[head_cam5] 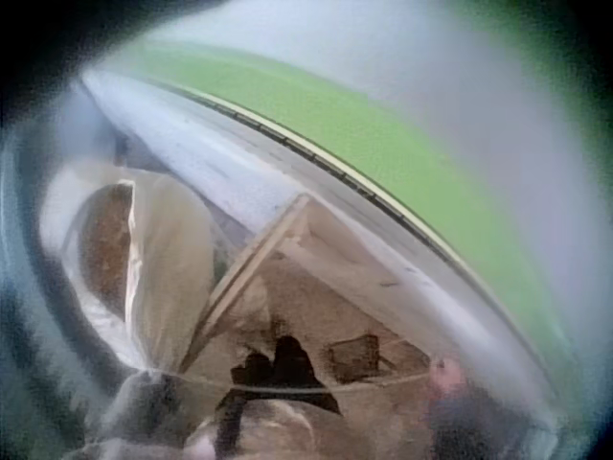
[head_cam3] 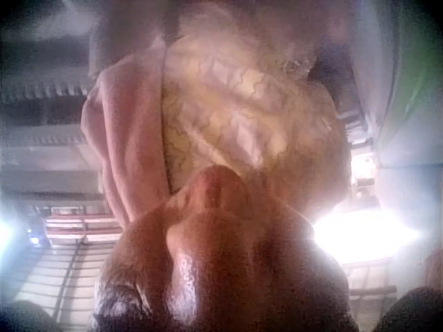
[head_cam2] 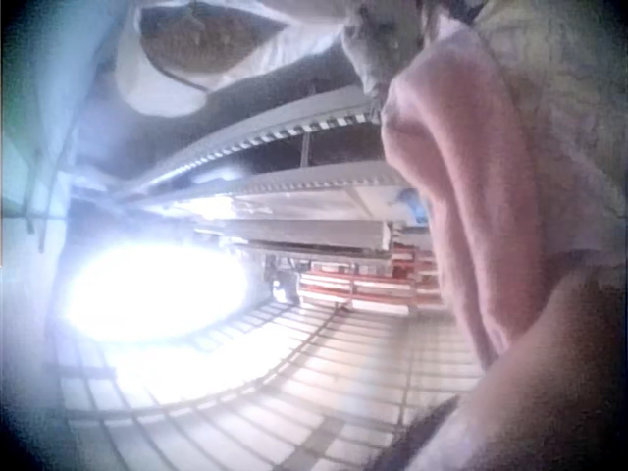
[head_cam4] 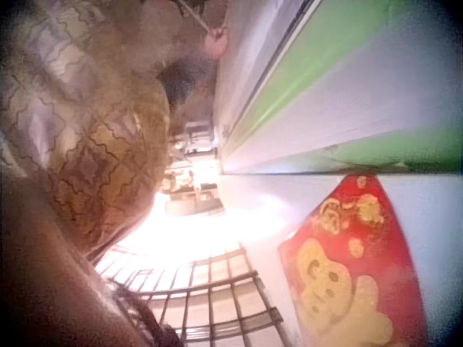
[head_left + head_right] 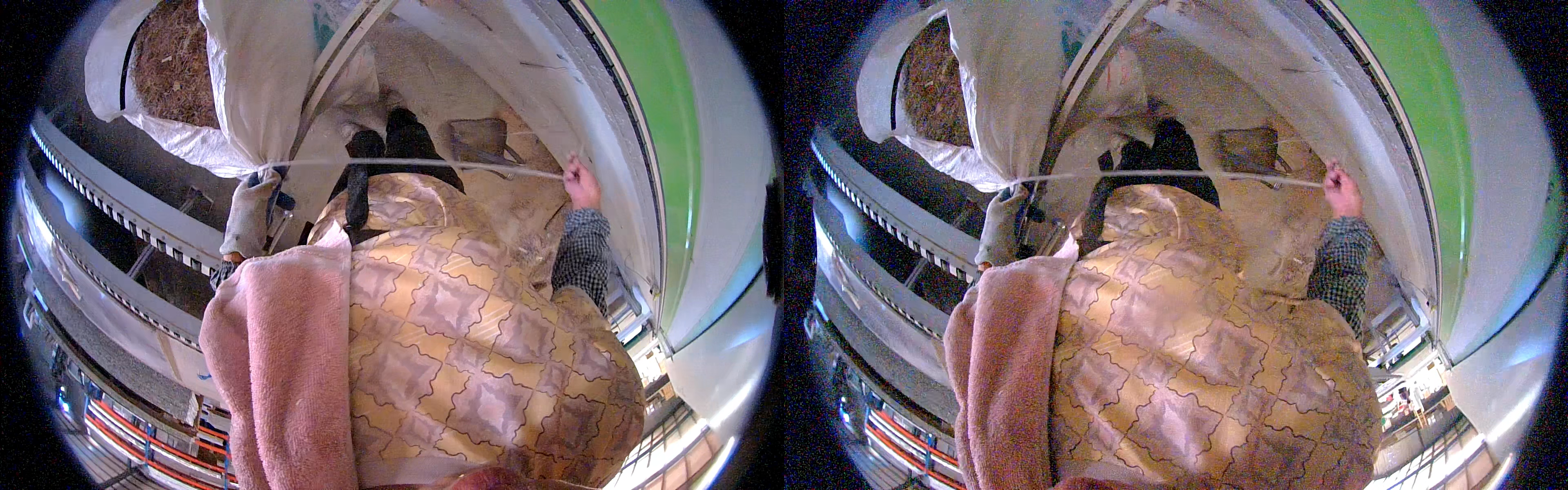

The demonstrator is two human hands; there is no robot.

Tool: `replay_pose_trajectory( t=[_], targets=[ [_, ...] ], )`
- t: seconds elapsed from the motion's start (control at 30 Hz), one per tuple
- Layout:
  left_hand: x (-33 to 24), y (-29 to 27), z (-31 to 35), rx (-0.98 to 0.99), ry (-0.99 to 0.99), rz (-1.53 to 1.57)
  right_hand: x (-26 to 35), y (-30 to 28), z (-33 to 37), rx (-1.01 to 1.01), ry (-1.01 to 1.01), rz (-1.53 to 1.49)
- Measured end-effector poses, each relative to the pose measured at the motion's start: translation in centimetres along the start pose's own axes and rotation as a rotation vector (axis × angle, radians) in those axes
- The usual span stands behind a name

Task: The person ties the top of a large white sack filled with brown material using a white string. They repeatedly wrap, knot, and tighten the string to secure the sack's opening.

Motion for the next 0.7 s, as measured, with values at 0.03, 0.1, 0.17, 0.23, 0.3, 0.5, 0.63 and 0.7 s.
replay_pose_trajectory(
  t=[0.03, 0.1, 0.17, 0.23, 0.3, 0.5, 0.63, 0.7],
  targets=[
    [0.1, -0.2, -0.2, 0.008, -0.001, -0.065, 0.1, -2.0, 1.1, -0.008, 0.007, 0.232],
    [0.2, -0.6, -0.6, 0.018, -0.004, -0.182, -1.4, -6.1, 2.8, -0.048, -0.001, 0.679],
    [0.1, -1.0, -0.7, 0.028, -0.008, -0.296, -2.7, -10.9, 4.6, -0.354, -0.315, 1.371],
    [-0.1, -1.3, -0.6, 0.029, -0.018, -0.353, -3.7, -17.5, 6.1, -0.605, 0.004, 1.837],
    [-0.3, -1.5, -0.3, 0.018, -0.033, -0.285, -4.2, -24.3, 8.9, -0.647, 0.573, 1.897],
    [-0.6, -0.9, 1.0, -0.026, -0.08, -0.06, 1.3, -34.1, 23.8, -1.445, 0.634, 1.451],
    [-0.8, -0.5, 1.6, -0.045, -0.1, 0.027, 7.4, -31.5, 27.6, -1.316, 0.926, 1.655],
    [-0.9, -0.3, 1.9, -0.056, -0.109, 0.06, 9.7, -29.8, 29.2, -1.737, 0.639, 1.096]
  ],
)
Point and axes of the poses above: each hand's wrist, its own z-axis away from the middle knuckle, its own y-axis out of the palm, x = y × z, the point moved 2 cm from there along -z, towards the middle knuckle, and after that the axes turned 12 degrees about x, right-handed, at the moved point
